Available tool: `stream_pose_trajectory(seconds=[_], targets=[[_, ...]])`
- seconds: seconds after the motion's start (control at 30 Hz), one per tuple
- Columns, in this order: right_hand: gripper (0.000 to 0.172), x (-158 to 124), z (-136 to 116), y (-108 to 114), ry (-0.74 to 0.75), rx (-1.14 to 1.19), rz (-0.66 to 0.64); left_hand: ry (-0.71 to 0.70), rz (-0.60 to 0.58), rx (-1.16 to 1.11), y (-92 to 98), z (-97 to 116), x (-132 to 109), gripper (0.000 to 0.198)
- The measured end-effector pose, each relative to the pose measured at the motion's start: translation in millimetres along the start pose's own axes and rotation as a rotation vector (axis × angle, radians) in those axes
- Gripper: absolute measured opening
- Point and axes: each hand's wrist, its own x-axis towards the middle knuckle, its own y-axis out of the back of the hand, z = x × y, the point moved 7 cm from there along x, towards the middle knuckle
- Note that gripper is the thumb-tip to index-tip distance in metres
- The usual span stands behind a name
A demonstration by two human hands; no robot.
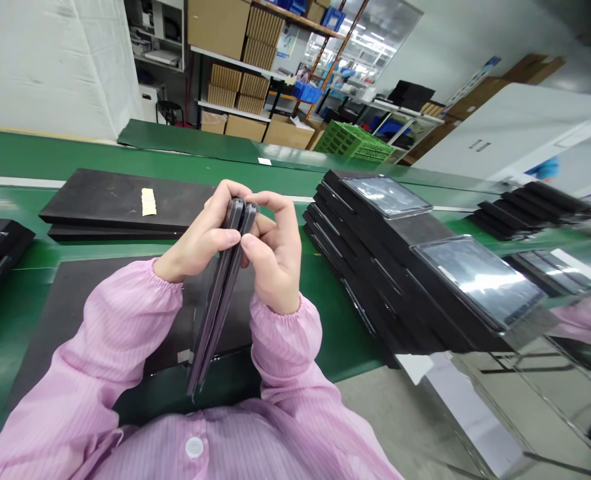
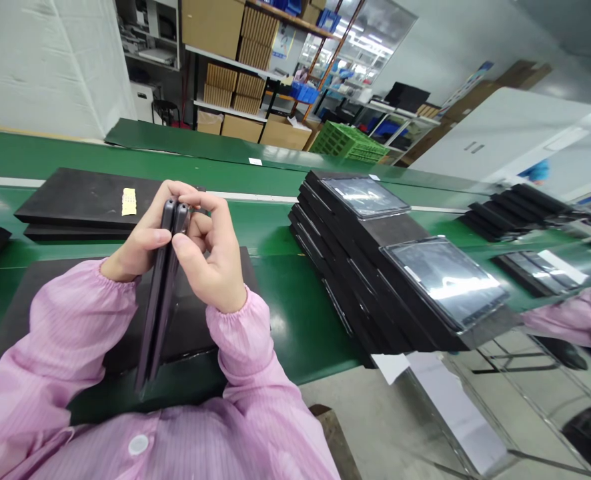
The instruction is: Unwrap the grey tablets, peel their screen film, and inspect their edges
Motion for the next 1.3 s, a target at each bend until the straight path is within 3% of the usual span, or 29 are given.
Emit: stream_pose_trajectory(seconds=[0.13,0.23,0.27,0.33,0.4,0.47,0.57,0.67,0.8,1.0,1.13,1.23,1.3], targets=[[0.048,-10.8,20.8,1.2,0.005,0.194,0.122,-0.044,0.055,0.054,6.5,4.3,-1.1,0.042],[0.057,-34.9,72.6,-4.5,-0.156,0.439,0.339,-0.049,0.125,-0.011,15.2,13.5,-3.7,0.041],[0.058,-44.2,94.3,-15.1,-0.286,0.491,0.337,-0.051,0.149,-0.064,18.2,18.1,-5.1,0.039],[0.053,-60.0,125.6,-46.0,-0.492,0.542,0.177,-0.051,0.205,-0.184,25.3,28.2,-10.2,0.036],[0.052,-70.8,139.6,-71.5,-0.584,0.548,0.023,-0.005,0.299,-0.265,36.3,34.8,-22.5,0.036],[0.057,-75.2,143.7,-83.2,-0.612,0.537,-0.006,0.120,0.435,-0.253,52.2,34.5,-48.5,0.041],[0.062,-76.6,144.6,-83.0,-0.651,0.478,0.080,0.412,0.525,-0.044,70.9,26.7,-113.4,0.045],[0.059,-78.2,141.8,-79.3,-0.677,0.389,0.143,0.652,0.408,0.183,69.4,17.8,-181.8,0.056],[0.051,-82.2,129.7,-80.2,-0.644,0.282,0.164,0.824,0.562,0.280,64.5,8.4,-241.0,0.076],[0.041,-85.4,111.3,-70.5,-0.528,0.167,0.182,0.796,0.794,0.173,54.3,-6.7,-270.4,0.063],[0.029,-85.4,106.5,-52.7,-0.459,0.054,0.257,0.780,0.837,0.056,49.4,-14.3,-279.4,0.063],[0.015,-84.4,75.9,-45.1,-0.185,-0.202,0.360,0.775,0.832,0.037,48.2,-14.6,-279.1,0.061],[0.006,-87.2,42.1,-56.9,0.058,-0.366,0.344,0.766,0.838,0.035,47.8,-13.8,-278.3,0.059]])
